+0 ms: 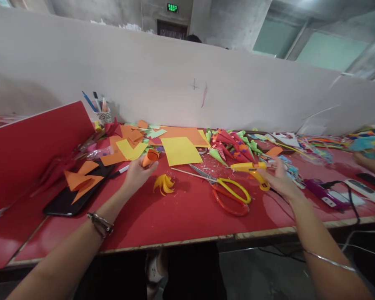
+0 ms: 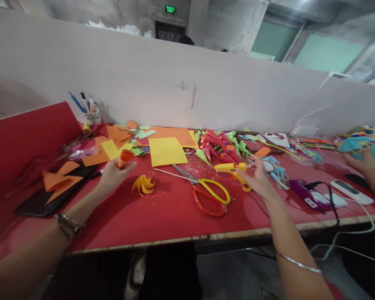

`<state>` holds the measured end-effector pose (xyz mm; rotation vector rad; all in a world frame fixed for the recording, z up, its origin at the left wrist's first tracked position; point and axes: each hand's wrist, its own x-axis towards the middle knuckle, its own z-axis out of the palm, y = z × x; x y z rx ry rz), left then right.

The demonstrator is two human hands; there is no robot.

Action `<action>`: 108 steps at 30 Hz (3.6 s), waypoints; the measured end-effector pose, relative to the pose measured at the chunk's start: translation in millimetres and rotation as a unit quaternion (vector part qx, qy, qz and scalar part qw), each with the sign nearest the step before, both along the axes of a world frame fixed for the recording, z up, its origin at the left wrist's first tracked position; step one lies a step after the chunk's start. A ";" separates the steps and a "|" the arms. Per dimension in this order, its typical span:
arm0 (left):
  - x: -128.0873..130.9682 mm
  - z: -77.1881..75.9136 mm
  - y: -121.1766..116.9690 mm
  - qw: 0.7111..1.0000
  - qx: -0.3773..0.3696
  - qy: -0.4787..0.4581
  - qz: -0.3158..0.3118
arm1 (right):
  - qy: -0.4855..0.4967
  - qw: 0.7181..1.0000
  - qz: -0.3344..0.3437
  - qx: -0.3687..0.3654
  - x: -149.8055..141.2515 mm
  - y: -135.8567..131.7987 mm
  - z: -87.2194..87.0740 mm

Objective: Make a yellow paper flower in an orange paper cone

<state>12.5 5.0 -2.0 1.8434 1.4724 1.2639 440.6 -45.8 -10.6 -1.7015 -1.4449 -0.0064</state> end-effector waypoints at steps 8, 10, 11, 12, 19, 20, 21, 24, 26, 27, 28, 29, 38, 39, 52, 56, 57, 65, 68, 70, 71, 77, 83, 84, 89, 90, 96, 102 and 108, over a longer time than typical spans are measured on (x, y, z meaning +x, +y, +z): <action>-2.1 2.2 4.1 0.997 0.002 -0.064 0.042 | 0.083 0.983 0.115 0.120 -104.0 3.7 61.8; -2.5 3.0 4.1 0.996 0.000 -0.074 0.051 | -0.021 0.965 0.259 0.029 -152.3 2.0 66.8; -2.7 3.1 4.1 0.996 0.001 -0.080 0.051 | -0.072 0.946 0.316 -0.013 -173.4 3.0 67.1; -2.8 3.0 4.2 0.995 0.002 -0.085 0.048 | -0.119 0.918 0.373 -0.057 -191.5 5.6 66.1; -0.3 -1.8 4.3 0.994 0.022 -0.092 0.055 | -0.219 0.826 0.483 -0.192 -241.8 36.4 40.4; 0.7 -2.2 3.8 0.994 0.021 -0.090 0.051 | -0.216 0.824 0.488 -0.190 -243.3 38.0 36.4; 1.8 -2.6 3.3 0.995 0.019 -0.088 0.045 | -0.209 0.823 0.494 -0.187 -244.6 38.7 32.8; 4.9 -3.3 1.7 0.997 0.011 -0.076 0.031 | -0.177 0.823 0.511 -0.173 -248.0 38.1 25.8; 6.7 -4.2 0.9 0.997 0.010 -0.078 0.023 | -0.159 0.826 0.516 -0.160 -249.5 37.5 25.2; 7.5 -5.0 0.6 0.997 0.010 -0.077 0.017 | -0.153 0.829 0.517 -0.153 -249.6 37.4 26.0; 8.3 -6.1 0.4 0.997 0.011 -0.073 0.008 | -0.147 0.831 0.516 -0.145 -249.0 37.4 27.4; 8.8 -7.4 0.3 0.998 0.010 -0.065 -0.003 | -0.140 0.834 0.515 -0.139 -247.4 37.5 29.0; 4.3 -16.0 4.2 0.995 0.006 0.031 -0.091 | 0.051 0.884 0.444 -0.134 -205.4 37.2 37.4; 3.5 -15.3 5.0 0.995 0.005 0.035 -0.093 | 0.051 0.889 0.438 -0.122 -205.3 35.4 37.4; -0.5 -7.7 4.4 0.998 -0.006 0.026 -0.056 | -0.069 0.863 0.486 -0.119 -233.1 19.7 26.8; 0.2 -5.2 1.8 0.997 -0.004 0.032 -0.063 | -0.032 0.868 0.484 -0.109 -226.8 22.4 25.7; 0.4 -4.7 0.8 0.997 -0.002 0.033 -0.069 | -0.019 0.870 0.480 -0.107 -224.9 23.4 25.7; 1.9 -6.9 -4.9 0.990 -0.001 0.058 -0.127 | 0.155 0.909 0.382 -0.057 -204.6 35.6 29.4; 2.2 -7.1 -6.2 0.985 -0.017 0.084 -0.148 | 0.253 0.911 0.326 0.024 -202.1 37.6 29.3; 3.1 -6.0 -7.9 0.979 -0.032 0.107 -0.169 | 0.296 0.901 0.311 0.061 -203.2 37.7 27.8; 3.8 -5.3 -9.0 0.976 -0.039 0.118 -0.178 | 0.311 0.895 0.313 0.068 -204.4 37.3 26.8; 9.2 -1.9 -14.6 0.963 -0.088 0.117 -0.225 | 0.343 0.862 0.366 0.068 -215.7 31.2 22.5; 10.4 -0.5 -16.7 0.961 -0.106 0.087 -0.239 | 0.304 0.879 0.364 0.048 -219.3 26.7 24.5; 10.4 -0.1 -16.8 0.961 -0.105 0.086 -0.239 | 0.298 0.881 0.364 0.046 -219.1 26.7 24.8; 10.6 0.4 -16.3 0.963 -0.106 0.088 -0.232 | 0.259 0.877 0.404 0.034 -219.0 26.6 24.4; 10.7 -0.1 -16.1 0.963 -0.108 0.090 -0.231 | 0.247 0.877 0.412 0.037 -219.4 26.4 24.3; 10.2 -3.8 -15.5 0.962 -0.107 0.110 -0.224 | 0.203 0.886 0.416 0.035 -223.3 24.3 23.5; 10.9 -5.2 -15.9 0.958 -0.106 0.108 -0.245 | 0.251 0.879 0.406 -0.003 -229.1 22.0 16.7; 11.6 -3.1 -16.7 0.958 -0.101 0.117 -0.240 | 0.213 0.882 0.420 -0.012 -228.0 20.9 19.1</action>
